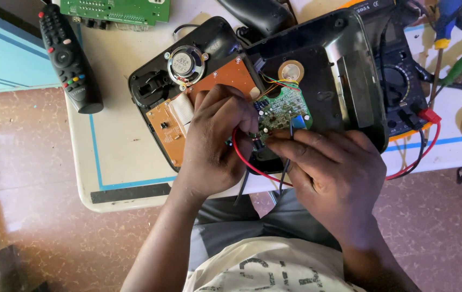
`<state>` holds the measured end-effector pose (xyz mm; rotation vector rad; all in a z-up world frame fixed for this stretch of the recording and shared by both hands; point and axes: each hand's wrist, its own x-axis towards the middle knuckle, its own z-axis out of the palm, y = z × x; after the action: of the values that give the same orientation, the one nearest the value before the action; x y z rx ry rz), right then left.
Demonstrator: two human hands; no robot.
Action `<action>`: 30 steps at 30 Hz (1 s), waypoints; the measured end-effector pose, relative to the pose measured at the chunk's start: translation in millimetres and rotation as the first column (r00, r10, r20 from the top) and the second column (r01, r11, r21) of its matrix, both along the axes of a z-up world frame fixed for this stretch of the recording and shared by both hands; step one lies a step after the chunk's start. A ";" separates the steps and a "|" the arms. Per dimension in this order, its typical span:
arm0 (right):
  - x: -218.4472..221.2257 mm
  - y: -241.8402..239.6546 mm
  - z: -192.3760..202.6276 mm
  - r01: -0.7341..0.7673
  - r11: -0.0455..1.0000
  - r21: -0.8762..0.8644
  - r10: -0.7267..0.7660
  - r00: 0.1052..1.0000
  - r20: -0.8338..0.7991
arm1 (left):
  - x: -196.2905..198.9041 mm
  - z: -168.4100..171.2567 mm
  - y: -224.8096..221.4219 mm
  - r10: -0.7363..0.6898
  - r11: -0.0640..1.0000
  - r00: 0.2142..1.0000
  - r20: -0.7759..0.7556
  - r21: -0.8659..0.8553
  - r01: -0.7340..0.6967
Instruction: Repairing an electronic device by probing components with a multimeter and soldering wires to a circuit board.
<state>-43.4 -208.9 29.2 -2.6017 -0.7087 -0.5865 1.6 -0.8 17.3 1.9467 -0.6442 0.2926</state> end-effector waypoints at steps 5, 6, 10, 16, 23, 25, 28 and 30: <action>-0.2 1.5 0.1 -0.001 1.000 0.011 0.001 1.000 0.003 | 0.4 0.7 0.2 -0.002 1.000 1.000 0.007 -0.015 0.003; 0.2 2.4 1.6 0.000 1.000 0.015 0.000 1.000 -0.001 | 0.8 0.4 0.1 -0.002 1.000 1.000 0.011 -0.015 0.002; 0.8 -5.9 0.0 -0.042 0.999 0.010 0.042 0.999 0.007 | -4.5 5.1 3.3 0.006 0.997 1.000 -0.022 -0.071 -0.007; -8.6 -11.7 3.8 -0.052 0.973 0.223 0.084 0.987 -0.137 | -7.6 8.6 11.3 -0.022 0.976 0.994 -0.109 -0.219 -0.002; -15.6 -5.5 18.1 0.105 0.892 0.440 0.009 0.968 -0.249 | -7.5 2.2 12.2 -0.008 0.981 0.997 -0.082 -0.192 -0.008; -14.8 -3.2 17.6 0.130 0.884 0.450 -0.011 0.966 -0.258 | -8.0 -1.9 12.9 -0.018 0.978 0.997 -0.078 -0.208 0.001; -10.8 -0.5 18.4 0.097 0.917 0.386 0.001 0.969 -0.246 | -8.3 -7.0 13.4 -0.039 0.953 0.996 -0.083 -0.302 0.012; -8.6 1.3 18.9 0.062 0.926 0.371 0.031 0.970 -0.240 | -9.0 -3.9 13.7 -0.032 0.939 0.993 -0.110 -0.345 -0.008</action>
<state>-52.0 -207.6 48.1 -2.2669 -0.4447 -0.3574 -7.4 12.8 13.4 1.6086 -0.4928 0.2646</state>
